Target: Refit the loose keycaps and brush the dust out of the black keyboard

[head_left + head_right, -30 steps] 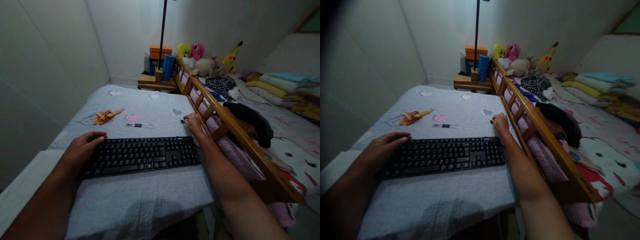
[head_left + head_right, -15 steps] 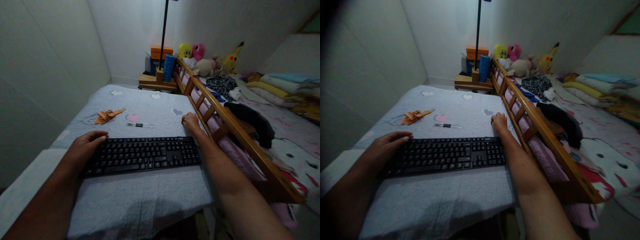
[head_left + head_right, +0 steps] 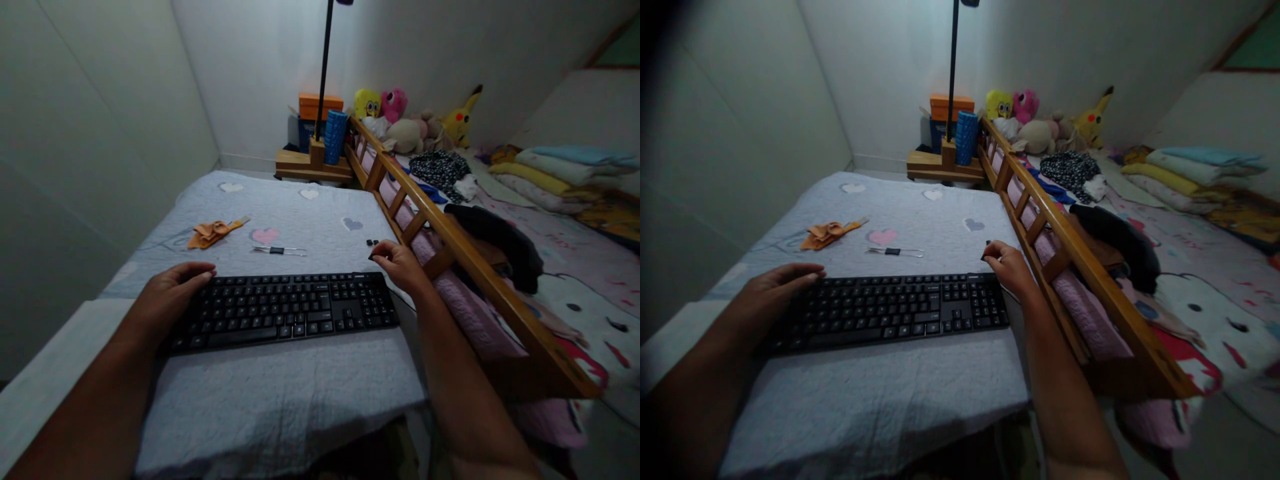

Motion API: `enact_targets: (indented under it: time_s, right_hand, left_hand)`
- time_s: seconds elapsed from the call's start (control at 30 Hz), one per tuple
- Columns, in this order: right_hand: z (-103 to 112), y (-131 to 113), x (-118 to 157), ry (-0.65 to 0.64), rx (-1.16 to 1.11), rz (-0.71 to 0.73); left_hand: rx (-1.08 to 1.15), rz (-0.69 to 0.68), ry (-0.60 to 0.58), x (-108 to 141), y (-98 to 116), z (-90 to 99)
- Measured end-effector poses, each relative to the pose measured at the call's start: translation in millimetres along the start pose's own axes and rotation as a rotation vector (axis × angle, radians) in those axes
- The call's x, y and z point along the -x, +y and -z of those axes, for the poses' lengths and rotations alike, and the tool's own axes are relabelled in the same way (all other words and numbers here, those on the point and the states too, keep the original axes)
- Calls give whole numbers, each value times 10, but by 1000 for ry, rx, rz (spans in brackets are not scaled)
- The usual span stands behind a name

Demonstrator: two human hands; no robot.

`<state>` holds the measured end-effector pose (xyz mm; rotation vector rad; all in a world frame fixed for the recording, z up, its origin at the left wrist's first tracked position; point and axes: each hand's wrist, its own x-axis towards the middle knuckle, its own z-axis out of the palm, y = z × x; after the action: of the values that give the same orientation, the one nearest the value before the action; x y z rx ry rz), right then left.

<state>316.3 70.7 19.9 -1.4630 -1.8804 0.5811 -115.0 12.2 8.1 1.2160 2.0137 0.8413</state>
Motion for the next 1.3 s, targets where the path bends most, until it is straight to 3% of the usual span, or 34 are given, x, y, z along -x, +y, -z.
enact_targets:
  time_s: [0.13, 0.27, 0.7, 1.3]
  right_hand:
    - [6, -14, 267, -47, -32, -39]
    - [-48, 37, 356, -81, -49, -64]
    - [-138, 149, 380, -139, 99, 48]
    - [-205, 205, 377, -125, 123, 28]
  left_hand:
    - [15, 17, -19, 15, 10, 7]
    - [2, 19, -5, 39, 42, 9]
    - [8, 24, -5, 34, 24, -8]
    - [11, 27, 16, 67, 63, -13]
